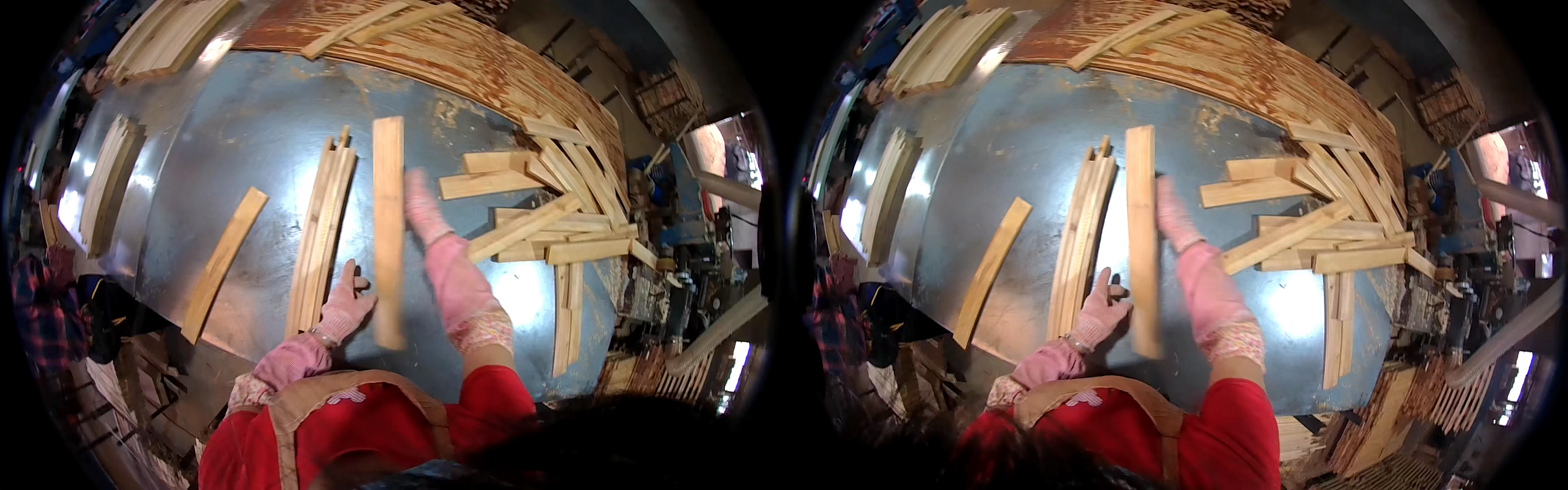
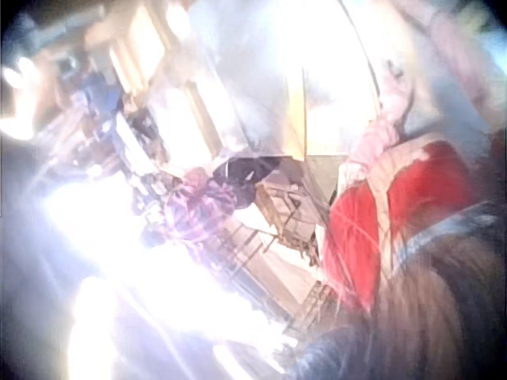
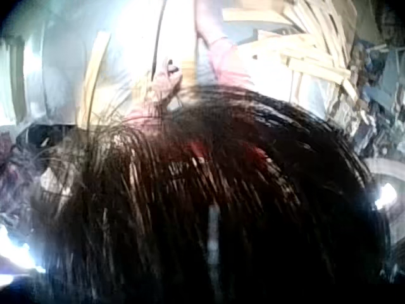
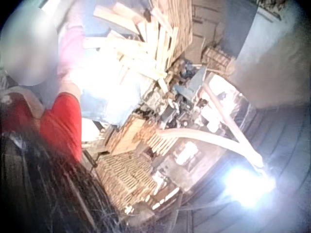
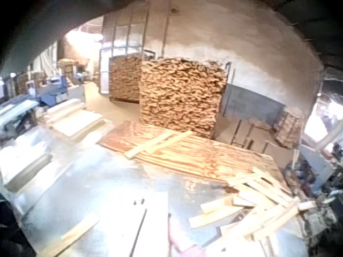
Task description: The person sorts and stacks thin wooden planks on a metal table. They pick up planks from a pile, align them, and place them into a neat stack. The camera is extremely unstable, frequently obscuring the view of the hands and the task.
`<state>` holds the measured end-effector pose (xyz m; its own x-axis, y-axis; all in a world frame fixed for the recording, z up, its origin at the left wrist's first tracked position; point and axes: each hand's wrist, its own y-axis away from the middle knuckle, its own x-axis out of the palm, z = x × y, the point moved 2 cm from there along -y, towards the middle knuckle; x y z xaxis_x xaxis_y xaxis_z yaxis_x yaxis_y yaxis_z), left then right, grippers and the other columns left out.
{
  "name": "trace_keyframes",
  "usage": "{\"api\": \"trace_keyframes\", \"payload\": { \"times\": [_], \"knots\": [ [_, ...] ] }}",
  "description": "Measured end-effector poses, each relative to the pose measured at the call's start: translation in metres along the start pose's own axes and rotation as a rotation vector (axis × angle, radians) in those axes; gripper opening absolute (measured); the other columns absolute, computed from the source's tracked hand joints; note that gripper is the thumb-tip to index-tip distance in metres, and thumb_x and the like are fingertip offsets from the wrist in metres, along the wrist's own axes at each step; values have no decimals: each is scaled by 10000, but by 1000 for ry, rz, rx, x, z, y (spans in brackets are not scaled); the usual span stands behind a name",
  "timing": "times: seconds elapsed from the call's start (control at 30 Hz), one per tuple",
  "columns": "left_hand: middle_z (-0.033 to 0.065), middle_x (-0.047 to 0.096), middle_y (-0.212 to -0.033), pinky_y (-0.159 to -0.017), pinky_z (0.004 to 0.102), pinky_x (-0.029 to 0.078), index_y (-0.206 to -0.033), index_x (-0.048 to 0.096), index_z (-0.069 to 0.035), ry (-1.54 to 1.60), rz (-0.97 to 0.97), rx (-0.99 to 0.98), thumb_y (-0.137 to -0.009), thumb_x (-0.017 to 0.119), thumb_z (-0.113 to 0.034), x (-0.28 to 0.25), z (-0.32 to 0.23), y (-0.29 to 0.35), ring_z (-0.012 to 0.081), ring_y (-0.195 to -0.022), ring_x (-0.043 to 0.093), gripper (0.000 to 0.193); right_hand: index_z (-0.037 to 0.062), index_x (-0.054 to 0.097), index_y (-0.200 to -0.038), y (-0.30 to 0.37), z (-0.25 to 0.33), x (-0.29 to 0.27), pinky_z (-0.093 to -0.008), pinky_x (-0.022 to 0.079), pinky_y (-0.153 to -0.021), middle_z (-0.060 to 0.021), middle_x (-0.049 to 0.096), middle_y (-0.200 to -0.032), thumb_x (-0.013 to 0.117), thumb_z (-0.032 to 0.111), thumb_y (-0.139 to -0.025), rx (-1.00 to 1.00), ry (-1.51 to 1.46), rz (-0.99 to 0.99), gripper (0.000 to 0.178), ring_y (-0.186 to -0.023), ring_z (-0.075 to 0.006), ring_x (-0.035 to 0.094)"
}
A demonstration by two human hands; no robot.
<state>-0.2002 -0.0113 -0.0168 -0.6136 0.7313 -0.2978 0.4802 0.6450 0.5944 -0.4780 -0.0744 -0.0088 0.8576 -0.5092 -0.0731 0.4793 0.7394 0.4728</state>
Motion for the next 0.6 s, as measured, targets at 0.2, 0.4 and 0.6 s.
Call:
{"api": "trace_keyframes", "payload": {
  "times": [0.2, 0.4, 0.6],
  "knots": [
    [189, 747, -1198, -972, 391, 577, -1561, 519, -24, -24, 18, 272, -926, 752, -184, 11, 29, -22, 317, -1048, 722, 696, 75, 403, -1655, 74, -43, -160, -512, 426, -1219, -237, 453, -1678, 845, 546, -826, 299, 1238, -753, 1051, -1483, -431, 515],
    [222, 747, -1286, -1031, 380, 574, -1515, 594, -14, 10, -15, 295, -1006, 721, -171, 15, 36, 14, 316, -1184, 739, 547, 57, 326, -1687, 157, -164, -221, -458, 450, -1216, -233, 440, -1680, 812, 292, -888, 191, 753, -933, 964, -1482, -406, 523],
    [174, 755, -1265, -1012, 361, 567, -1453, 638, 29, 276, 232, 353, -1018, 734, -263, 48, 10, 25, 239, -1166, 721, 533, 15, 408, -1652, 223, -164, -92, -398, 534, -1086, -136, 641, -1405, 612, 218, -1077, -209, -592, -443, 643, -1262, -272, 642]
  ]
}}
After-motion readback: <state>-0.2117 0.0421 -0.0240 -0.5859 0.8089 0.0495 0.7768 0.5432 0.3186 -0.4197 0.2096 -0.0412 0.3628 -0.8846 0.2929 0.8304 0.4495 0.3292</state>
